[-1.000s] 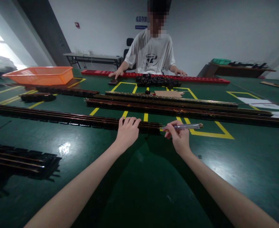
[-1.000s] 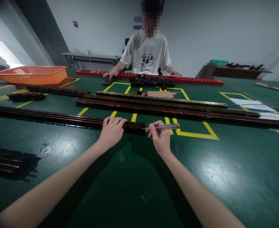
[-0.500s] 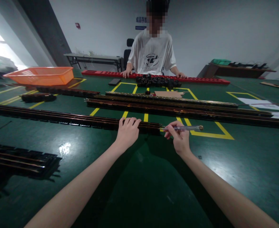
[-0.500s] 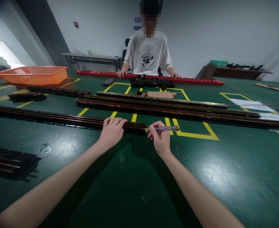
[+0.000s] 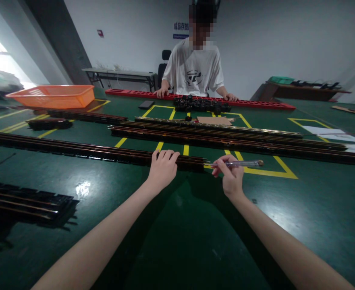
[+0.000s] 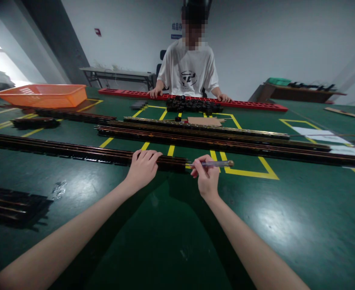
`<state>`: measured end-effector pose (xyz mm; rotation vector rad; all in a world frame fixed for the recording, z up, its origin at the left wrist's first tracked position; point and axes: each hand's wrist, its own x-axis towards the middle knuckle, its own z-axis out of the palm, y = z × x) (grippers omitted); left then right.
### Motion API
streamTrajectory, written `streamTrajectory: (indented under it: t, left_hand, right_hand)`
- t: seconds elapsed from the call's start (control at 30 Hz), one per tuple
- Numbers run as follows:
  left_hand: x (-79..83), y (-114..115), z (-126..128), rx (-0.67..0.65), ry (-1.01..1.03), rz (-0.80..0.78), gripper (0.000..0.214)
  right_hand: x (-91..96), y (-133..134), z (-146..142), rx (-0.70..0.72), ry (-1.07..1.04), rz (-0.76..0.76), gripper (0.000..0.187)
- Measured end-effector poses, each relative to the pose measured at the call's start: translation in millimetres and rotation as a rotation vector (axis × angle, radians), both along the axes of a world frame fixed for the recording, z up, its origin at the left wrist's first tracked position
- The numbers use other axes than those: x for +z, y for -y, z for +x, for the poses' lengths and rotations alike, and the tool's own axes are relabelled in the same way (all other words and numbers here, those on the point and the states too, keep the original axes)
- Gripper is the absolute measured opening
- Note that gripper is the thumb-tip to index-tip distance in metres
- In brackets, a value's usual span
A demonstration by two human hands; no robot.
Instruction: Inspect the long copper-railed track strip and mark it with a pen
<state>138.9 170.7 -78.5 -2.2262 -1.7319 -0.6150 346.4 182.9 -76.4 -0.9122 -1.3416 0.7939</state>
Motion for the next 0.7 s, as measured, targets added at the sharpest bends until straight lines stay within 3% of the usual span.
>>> streamTrajectory:
  t: [0.17,0.4,0.7]
  left_hand:
    - [-2.3,-2.2,-2.6,-0.009,0.023,0.004,0.034]
    - [-3.4,-2.8,-5.6,0.082,0.039,0.014,0.032]
    - [-3.5,-5.0,-4.9,0.054,0.017,-0.013,0.032]
  right_hand:
    - [0.6,0.5,0.7,0.009,0.057,0.017,0.014]
    - [3.1,2.5,0.9,-0.085,0.153,0.09,0.017]
    - [-0.7,-3.4,-5.1,-0.213,0.411,0.355,0.015]
